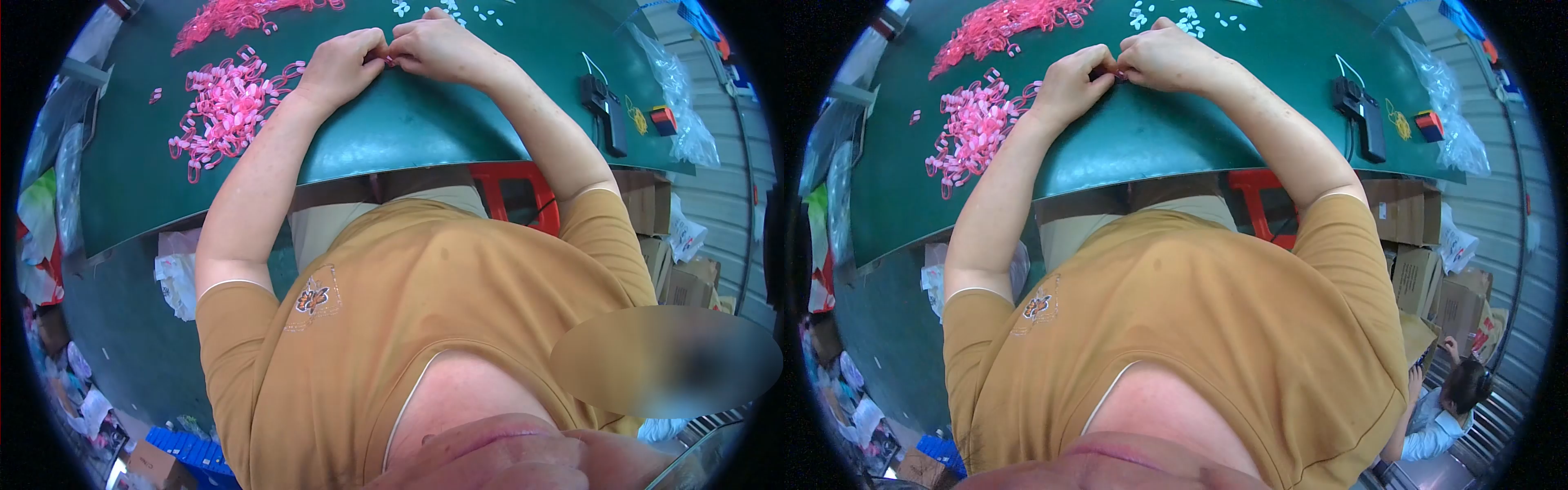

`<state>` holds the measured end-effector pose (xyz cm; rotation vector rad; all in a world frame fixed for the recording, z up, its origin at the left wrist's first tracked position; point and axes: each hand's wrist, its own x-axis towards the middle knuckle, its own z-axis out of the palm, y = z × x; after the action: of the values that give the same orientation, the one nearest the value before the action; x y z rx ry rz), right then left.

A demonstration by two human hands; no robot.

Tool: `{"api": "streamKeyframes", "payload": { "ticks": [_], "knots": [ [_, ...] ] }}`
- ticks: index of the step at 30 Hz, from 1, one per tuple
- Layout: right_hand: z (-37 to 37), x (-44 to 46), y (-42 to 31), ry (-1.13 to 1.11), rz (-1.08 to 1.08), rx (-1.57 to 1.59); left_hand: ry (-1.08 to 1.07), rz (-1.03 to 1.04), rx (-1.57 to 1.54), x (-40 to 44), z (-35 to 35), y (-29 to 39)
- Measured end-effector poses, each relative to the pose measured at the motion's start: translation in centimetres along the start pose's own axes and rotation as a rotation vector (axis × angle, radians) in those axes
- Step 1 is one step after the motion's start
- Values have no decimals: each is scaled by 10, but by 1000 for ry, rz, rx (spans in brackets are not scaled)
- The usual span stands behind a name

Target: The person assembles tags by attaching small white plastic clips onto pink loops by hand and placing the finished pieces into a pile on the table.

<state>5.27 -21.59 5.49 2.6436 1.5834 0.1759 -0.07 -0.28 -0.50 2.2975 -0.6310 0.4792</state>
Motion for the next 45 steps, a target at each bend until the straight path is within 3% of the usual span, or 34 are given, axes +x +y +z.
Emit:
{"api": "streamKeyframes", "payload": {
  "ticks": [4, 9, 11, 13, 14, 16, 26, 30, 39, 43, 45],
  "knots": [
    [6, -1, -6, 1, -50, -120, 0, 4, 15, -2, -2, -2],
    [24, -19, -9, 206, -53, -118, 0, 9, 5, 0, -3, 0],
    [22, -27, -8, 246, -49, -7, -6, 4, -15, 0, -4, 2],
    [26, -33, -5, 217, 174, 420, -1, 14, -5, 2, -6, 1],
    [35, -36, -4, 348, 241, 522, -2, 18, -5, 0, -4, 1],
    [32, -38, -3, 400, 233, 588, 0, 25, 8, -1, -3, 2],
    [23, -21, 2, 118, 89, 353, 0, 28, -10, -1, -3, 3],
    [18, -21, -4, 105, 50, 281, -24, 0, -8, 0, -6, 4],
    [35, -25, -34, 321, 118, -9, 25, 31, -39, 0, -1, 3],
    [45, -28, -27, 385, 169, 121, 40, 18, 11, 1, -4, 9],
    [47, -33, -22, 439, 220, 490, 30, 27, 18, 1, -4, 10]
  ]
}}
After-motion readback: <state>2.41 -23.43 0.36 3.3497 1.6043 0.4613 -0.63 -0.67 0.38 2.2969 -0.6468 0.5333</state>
